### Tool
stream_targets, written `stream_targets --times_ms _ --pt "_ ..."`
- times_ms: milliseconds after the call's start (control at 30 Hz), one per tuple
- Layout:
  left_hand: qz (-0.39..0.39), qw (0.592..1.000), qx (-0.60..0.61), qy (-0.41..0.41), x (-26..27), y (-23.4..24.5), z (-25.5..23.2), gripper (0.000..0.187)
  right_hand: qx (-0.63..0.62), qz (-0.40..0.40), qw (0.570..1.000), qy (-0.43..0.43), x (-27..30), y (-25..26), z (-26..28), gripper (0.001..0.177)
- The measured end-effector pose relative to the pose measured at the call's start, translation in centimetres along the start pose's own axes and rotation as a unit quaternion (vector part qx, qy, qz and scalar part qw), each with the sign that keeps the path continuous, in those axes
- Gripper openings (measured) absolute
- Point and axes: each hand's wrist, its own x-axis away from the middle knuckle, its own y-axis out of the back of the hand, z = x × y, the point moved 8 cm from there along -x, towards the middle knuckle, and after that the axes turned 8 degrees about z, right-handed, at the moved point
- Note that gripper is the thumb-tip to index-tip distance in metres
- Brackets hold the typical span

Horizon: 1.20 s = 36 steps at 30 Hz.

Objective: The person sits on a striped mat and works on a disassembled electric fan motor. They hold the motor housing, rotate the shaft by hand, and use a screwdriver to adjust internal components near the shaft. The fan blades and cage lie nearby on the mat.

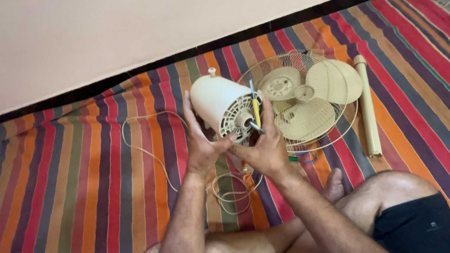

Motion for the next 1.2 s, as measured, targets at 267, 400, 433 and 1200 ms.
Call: stream_targets --times_ms 267,400,433,1200 --pt "0.005 0.996 0.084 -0.02 0.2 0.8 0.5 0.142 -0.18 0.051 0.976 -0.113 2.8 0.8 -5.0 0.097" --pt "0.004 0.995 0.102 -0.016 0.2 1.1 0.7 0.141 -0.326 0.022 0.919 -0.22 5.4 2.4 -8.9 0.066" --pt "0.006 0.995 0.101 -0.012 0.2 1.1 0.8 0.142 -0.33 0.037 0.916 -0.225 5.7 2.8 -9.2 0.064" --pt "0.005 0.997 0.069 -0.024 0.1 1.4 1.4 0.148 -0.212 0.069 0.964 -0.146 8.2 9.2 0.2 0.043"
